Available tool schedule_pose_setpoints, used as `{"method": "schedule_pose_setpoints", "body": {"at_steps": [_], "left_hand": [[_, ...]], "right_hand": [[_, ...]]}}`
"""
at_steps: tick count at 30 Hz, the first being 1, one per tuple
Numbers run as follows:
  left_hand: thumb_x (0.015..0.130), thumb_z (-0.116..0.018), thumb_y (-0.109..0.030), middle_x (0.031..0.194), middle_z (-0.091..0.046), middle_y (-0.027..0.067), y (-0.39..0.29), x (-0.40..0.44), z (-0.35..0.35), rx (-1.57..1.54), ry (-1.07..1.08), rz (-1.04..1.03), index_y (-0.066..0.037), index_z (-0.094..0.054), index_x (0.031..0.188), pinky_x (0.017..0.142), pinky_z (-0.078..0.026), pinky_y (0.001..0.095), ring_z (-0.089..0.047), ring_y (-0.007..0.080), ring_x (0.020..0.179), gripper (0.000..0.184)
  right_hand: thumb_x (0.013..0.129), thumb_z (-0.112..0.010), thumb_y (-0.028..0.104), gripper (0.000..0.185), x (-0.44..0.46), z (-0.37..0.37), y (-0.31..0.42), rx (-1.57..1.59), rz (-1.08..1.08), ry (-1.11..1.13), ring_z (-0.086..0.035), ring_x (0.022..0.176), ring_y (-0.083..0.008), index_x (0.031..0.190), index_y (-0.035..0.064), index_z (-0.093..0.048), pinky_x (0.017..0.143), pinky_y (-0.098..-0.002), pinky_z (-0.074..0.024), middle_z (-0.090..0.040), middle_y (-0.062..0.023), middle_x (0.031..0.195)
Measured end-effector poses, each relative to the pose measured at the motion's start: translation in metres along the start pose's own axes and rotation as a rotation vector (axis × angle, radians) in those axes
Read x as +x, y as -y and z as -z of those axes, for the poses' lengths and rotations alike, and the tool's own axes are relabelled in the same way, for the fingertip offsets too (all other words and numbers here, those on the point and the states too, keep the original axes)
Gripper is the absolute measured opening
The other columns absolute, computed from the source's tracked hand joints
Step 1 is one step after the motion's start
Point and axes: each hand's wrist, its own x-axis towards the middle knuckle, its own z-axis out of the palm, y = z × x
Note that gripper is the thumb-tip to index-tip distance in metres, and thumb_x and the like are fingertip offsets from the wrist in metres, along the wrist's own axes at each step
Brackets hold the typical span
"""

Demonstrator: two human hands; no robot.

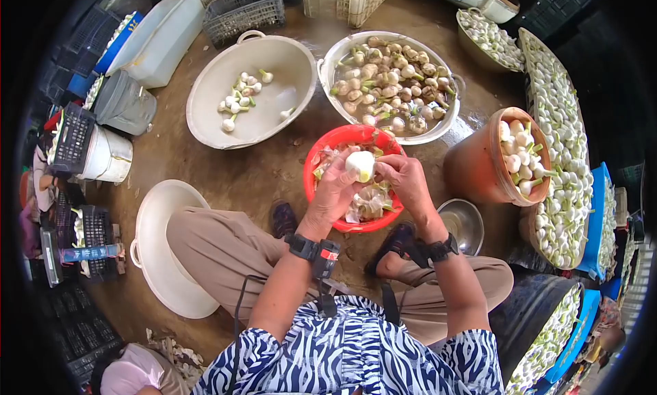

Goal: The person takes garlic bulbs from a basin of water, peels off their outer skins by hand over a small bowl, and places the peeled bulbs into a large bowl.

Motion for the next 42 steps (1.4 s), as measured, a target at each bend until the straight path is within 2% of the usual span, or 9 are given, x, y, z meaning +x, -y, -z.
{"method": "schedule_pose_setpoints", "body": {"at_steps": [8, 15, 18, 23, 25, 27, 34, 37, 42], "left_hand": [[0.076, -0.071, -0.006, 0.118, -0.055, 0.0089, -0.01, -0.005, 0.014, 0.363, 0.127, 0.01, -0.003, -0.044, 0.129, 0.094, -0.046, 0.0336, -0.055, 0.0187, 0.108, 0.06], [0.084, -0.066, -0.028, 0.115, -0.057, 0.0116, 0.003, 0.006, 0.011, -0.165, -0.115, -0.065, -0.005, -0.043, 0.126, 0.091, -0.048, 0.0398, -0.056, 0.0245, 0.106, 0.053], [0.086, -0.065, -0.022, 0.101, -0.06, 0.0058, -0.001, 0.004, 0.01, 0.166, -0.128, 0.032, -0.004, -0.045, 0.126, 0.065, -0.053, 0.0238, -0.062, 0.0137, 0.082, 0.049], [0.082, -0.063, -0.001, 0.095, -0.06, 0.0055, 0.018, 0.007, -0.003, 0.62, -0.043, -0.072, -0.001, -0.041, 0.131, 0.059, -0.048, 0.0195, -0.057, 0.0064, 0.074, 0.054], [0.08, -0.061, 0.0, 0.089, -0.06, 0.0056, 0.007, 0.002, -0.005, 0.783, -0.034, 0.1, 0.001, -0.039, 0.132, 0.053, -0.045, 0.0195, -0.055, 0.0061, 0.065, 0.055], [0.084, -0.058, -0.003, 0.088, -0.062, 0.0064, 0.01, 0.006, 0.002, 0.721, -0.049, 0.056, 0.002, -0.039, 0.131, 0.05, -0.043, 0.019, -0.055, 0.006, 0.065, 0.051], [0.077, -0.063, -0.02, 0.063, -0.054, 0.0177, 0.023, 0.009, -0.017, 1.371, -0.123, -0.399, 0.001, -0.053, 0.082, 0.059, -0.045, 0.0402, -0.057, 0.0333, 0.062, 0.024], [0.079, -0.057, -0.009, 0.077, -0.064, 0.0133, 0.003, 0.009, -0.012, 1.463, 0.051, -0.248, 0.004, -0.057, 0.092, 0.065, -0.049, 0.0318, -0.064, 0.0209, 0.07, 0.019], [0.081, -0.056, -0.011, 0.07, -0.059, 0.0164, 0.012, 0.008, -0.004, 1.285, -0.099, -0.33, 0.003, -0.055, 0.084, 0.061, -0.046, 0.0363, -0.058, 0.0284, 0.064, 0.014]], "right_hand": [[0.071, -0.059, 0.007, 0.008, -0.002, -0.005, 0.005, -0.371, 0.171, -0.044, -0.056, 0.051, -0.0222, 0.067, 0.0004, -0.06, 0.051, -0.0324, -0.044, -0.058, -0.014, 0.061], [0.079, -0.057, 0.01, 0.013, -0.014, -0.023, -0.043, -0.23, -0.085, 0.23, -0.058, 0.058, -0.0274, 0.084, -0.0007, -0.062, 0.057, -0.0364, -0.0458, -0.059, -0.0184, 0.066], [0.083, -0.061, 0.01, 0.034, -0.013, 0.0, -0.022, -0.364, 0.133, -0.032, -0.055, 0.059, -0.0122, 0.116, 0.0032, -0.056, 0.055, -0.0301, -0.0455, -0.057, -0.0073, 0.064], [0.081, -0.066, 0.017, 0.024, 0.009, 0.011, -0.012, -0.269, 0.367, -0.056, -0.055, 0.054, -0.0175, 0.099, 0.0008, -0.063, 0.053, -0.029, -0.0445, -0.055, -0.0079, 0.059], [0.087, -0.062, 0.023, 0.022, 0.012, 0.018, -0.015, 0.199, -0.132, -0.141, -0.048, 0.048, -0.006, 0.084, 0.0008, -0.064, 0.044, -0.022, -0.0371, -0.051, -0.0006, 0.054], [0.091, -0.058, 0.026, 0.027, 0.007, 0.02, -0.018, 0.266, -0.122, -0.196, -0.043, 0.043, -0.0019, 0.078, 0.0025, -0.062, 0.039, -0.0178, -0.0309, -0.052, 0.0026, 0.053], [0.09, -0.06, 0.023, 0.026, -0.008, 0.008, -0.008, 0.166, -0.117, -0.303, -0.045, 0.04, -0.0046, 0.074, 0.0023, -0.06, 0.036, -0.0208, -0.0339, -0.051, 0.0008, 0.051], [0.09, -0.06, 0.022, 0.026, -0.011, 0.008, 0.0, 0.12, -0.128, -0.36, -0.045, 0.039, -0.005, 0.074, 0.0016, -0.06, 0.036, -0.0213, -0.0342, -0.051, 0.0005, 0.051], [0.091, -0.059, 0.023, 0.027, -0.012, 0.008, -0.005, 0.185, -0.184, -0.324, -0.046, 0.04, -0.0053, 0.077, 0.0002, -0.06, 0.036, -0.0213, -0.0342, -0.051, 0.0004, 0.051]]}}
